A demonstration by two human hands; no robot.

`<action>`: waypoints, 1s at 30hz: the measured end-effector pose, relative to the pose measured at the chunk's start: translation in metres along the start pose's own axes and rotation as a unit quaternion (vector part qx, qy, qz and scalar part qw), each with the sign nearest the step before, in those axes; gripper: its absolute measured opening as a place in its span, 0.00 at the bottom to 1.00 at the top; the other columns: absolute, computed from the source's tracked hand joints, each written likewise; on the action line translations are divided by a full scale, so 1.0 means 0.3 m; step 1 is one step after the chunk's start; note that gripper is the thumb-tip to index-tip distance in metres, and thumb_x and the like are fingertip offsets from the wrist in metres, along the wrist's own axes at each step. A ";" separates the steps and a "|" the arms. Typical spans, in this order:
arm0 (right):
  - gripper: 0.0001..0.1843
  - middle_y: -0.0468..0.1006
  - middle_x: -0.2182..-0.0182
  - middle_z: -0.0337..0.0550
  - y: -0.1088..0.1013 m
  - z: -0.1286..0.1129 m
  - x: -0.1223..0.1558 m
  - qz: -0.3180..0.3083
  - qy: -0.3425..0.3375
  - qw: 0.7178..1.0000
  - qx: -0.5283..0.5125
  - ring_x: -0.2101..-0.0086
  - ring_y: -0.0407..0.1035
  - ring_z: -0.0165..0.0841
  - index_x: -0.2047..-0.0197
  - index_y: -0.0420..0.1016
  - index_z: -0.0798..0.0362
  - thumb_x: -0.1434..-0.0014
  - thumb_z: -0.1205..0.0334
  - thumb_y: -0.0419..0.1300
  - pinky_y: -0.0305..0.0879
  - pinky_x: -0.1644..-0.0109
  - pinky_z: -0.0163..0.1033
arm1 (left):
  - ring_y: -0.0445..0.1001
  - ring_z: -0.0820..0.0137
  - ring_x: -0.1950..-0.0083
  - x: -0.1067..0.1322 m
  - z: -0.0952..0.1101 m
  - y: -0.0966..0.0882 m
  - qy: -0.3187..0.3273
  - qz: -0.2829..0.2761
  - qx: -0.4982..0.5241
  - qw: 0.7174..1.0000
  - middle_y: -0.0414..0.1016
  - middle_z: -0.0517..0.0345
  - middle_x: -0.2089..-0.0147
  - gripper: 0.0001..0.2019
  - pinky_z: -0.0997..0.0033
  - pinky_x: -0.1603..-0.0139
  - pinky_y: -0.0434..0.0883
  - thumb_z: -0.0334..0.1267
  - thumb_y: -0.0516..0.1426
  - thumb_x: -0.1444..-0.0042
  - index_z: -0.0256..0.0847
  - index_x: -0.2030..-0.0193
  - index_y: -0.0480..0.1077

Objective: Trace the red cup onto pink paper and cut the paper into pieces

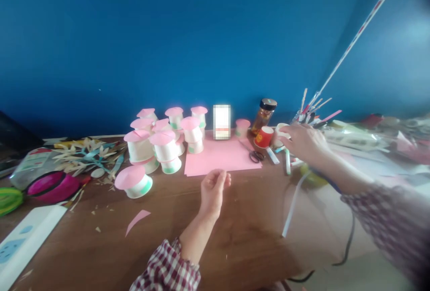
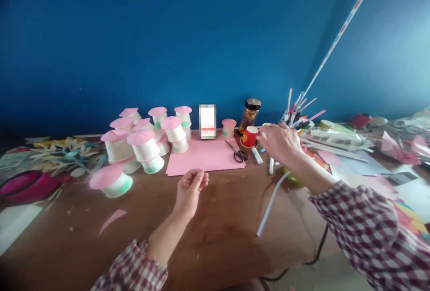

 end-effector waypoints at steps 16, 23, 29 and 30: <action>0.09 0.79 0.72 0.43 0.461 -0.362 0.237 -0.315 -0.117 0.902 -0.272 0.72 0.70 0.31 0.66 0.77 0.59 0.48 0.69 0.56 0.64 0.69 0.33 | 0.72 0.80 0.69 0.010 0.015 0.034 -0.057 -0.029 0.156 0.986 0.75 0.60 0.69 0.12 0.83 0.67 0.69 0.39 0.66 0.55 0.38 0.69 0.68; 0.09 0.77 0.72 0.41 0.377 -0.249 0.150 -0.222 -0.089 0.929 -0.282 0.70 0.68 0.32 0.70 0.75 0.57 0.47 0.59 0.59 0.63 0.66 0.36 | 0.69 0.81 0.73 -0.004 0.014 -0.037 -0.022 0.052 0.095 0.994 0.75 0.58 0.65 0.14 0.81 0.71 0.66 0.42 0.63 0.52 0.39 0.61 0.69; 0.12 0.77 0.73 0.42 0.176 0.038 0.039 -0.108 -0.012 0.974 -0.199 0.73 0.68 0.33 0.67 0.77 0.54 0.47 0.54 0.60 0.63 0.69 0.37 | 0.65 0.77 0.77 0.008 0.057 -0.097 0.053 0.141 -0.112 0.982 0.66 0.65 0.78 0.17 0.78 0.75 0.63 0.50 0.56 0.45 0.40 0.56 0.67; 0.10 0.78 0.71 0.42 0.135 0.105 0.020 -0.084 0.004 0.982 -0.168 0.71 0.69 0.35 0.67 0.78 0.53 0.47 0.56 0.60 0.63 0.69 0.37 | 0.65 0.77 0.78 0.011 0.062 -0.093 0.062 0.140 -0.132 0.979 0.66 0.65 0.79 0.16 0.78 0.75 0.63 0.50 0.55 0.44 0.40 0.56 0.67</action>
Point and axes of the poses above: each hand's wrist, its own x-axis away from the middle knuckle, its own y-axis out of the palm, z = x × y, the point moved 9 cm from there along -x, towards the middle knuckle
